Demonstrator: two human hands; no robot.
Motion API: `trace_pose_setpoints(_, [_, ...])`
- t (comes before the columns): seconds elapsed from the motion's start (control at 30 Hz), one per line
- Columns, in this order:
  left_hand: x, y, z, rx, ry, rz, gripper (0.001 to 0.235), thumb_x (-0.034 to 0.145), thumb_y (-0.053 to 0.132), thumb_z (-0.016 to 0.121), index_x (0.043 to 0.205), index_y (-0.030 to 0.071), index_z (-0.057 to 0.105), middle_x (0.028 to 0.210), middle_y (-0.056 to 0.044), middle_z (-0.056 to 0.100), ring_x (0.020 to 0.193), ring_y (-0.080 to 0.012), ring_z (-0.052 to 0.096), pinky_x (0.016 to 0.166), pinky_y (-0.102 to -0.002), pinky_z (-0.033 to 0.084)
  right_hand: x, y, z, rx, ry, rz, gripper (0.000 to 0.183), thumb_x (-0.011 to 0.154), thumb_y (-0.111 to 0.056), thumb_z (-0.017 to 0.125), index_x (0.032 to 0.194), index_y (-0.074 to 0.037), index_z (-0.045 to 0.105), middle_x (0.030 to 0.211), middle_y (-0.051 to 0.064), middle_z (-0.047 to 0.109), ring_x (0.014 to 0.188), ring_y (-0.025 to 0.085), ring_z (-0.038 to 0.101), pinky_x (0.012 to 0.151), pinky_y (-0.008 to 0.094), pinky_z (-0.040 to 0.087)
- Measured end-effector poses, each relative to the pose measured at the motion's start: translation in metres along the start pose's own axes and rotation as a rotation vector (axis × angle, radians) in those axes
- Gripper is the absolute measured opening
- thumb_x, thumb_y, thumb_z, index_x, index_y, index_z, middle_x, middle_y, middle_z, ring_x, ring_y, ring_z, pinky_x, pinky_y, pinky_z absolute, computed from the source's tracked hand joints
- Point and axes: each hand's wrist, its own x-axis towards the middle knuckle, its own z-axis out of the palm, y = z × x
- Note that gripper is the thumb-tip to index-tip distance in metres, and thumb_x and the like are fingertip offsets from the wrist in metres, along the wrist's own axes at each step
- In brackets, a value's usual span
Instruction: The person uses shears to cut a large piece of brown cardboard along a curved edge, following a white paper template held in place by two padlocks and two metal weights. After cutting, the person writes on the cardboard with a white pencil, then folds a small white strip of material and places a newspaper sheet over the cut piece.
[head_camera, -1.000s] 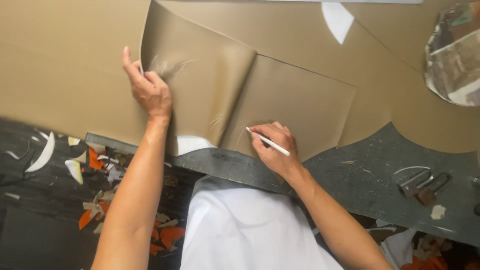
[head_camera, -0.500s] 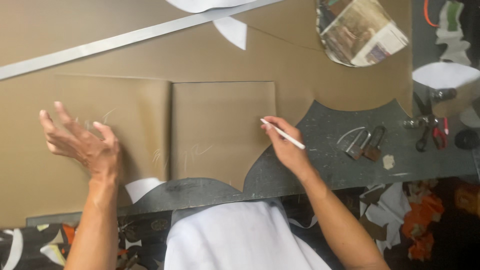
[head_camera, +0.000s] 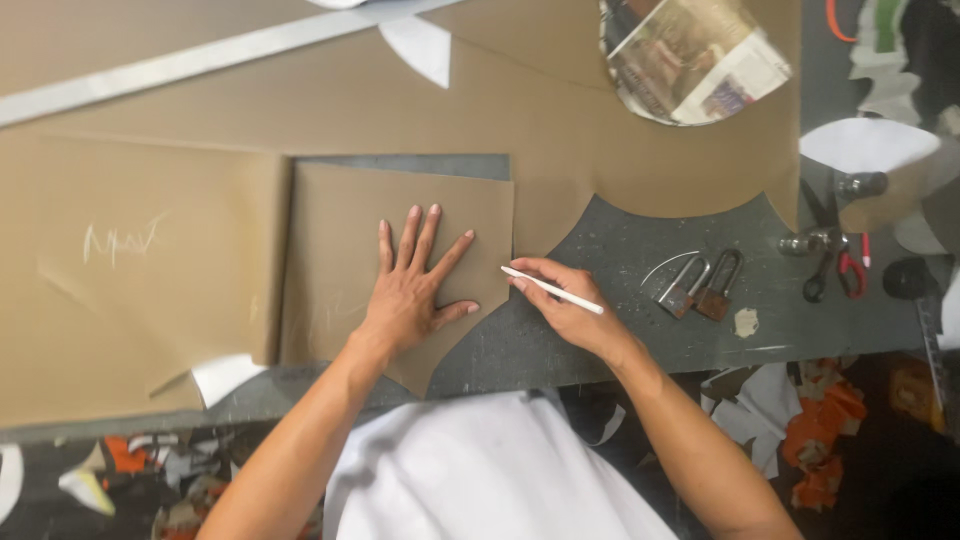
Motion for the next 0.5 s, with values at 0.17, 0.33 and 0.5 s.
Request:
trace_pose_setpoints(0.17, [-0.017, 0.0, -0.002, -0.02, -0.022, 0.012, 0.103, 0.074, 0.072, 0.069, 0.16, 0.033, 0.026, 0.169, -0.016, 0.009, 0.156, -0.0372, 0.001, 0.122, -0.066, -0.002, 0.01, -0.009, 0.004, -0.279, -0.124, -0.18, 0.024, 0.092, -0.016, 0.073, 0.113, -0.006, 0.074, 0.092, 0.008, 0.074, 0.08, 0.019, 0.069, 0.072, 0.033, 0.055])
trace_pose_setpoints(0.33, [-0.014, 0.004, -0.01, -0.062, -0.062, -0.047, 0.106, 0.069, 0.067, 0.076, 0.158, 0.033, 0.029, 0.169, -0.013, 0.009, 0.156, -0.0346, 0.0, 0.123, -0.063, -0.003, 0.035, -0.005, 0.005, -0.291, -0.141, -0.436, 0.022, 0.092, -0.009, 0.072, 0.113, -0.005, 0.074, 0.095, 0.008, 0.074, 0.086, 0.022, 0.067, 0.078, 0.035, 0.055])
trace_pose_setpoints(0.5, [-0.017, 0.005, -0.01, -0.09, -0.059, -0.059, 0.109, 0.066, 0.066, 0.079, 0.158, 0.034, 0.03, 0.169, -0.011, 0.008, 0.156, -0.0328, 0.0, 0.124, -0.061, -0.003, 0.042, 0.0, 0.004, -0.263, -0.36, -0.488, 0.024, 0.089, -0.007, 0.071, 0.112, -0.007, 0.076, 0.097, 0.007, 0.074, 0.09, 0.02, 0.069, 0.079, 0.033, 0.056])
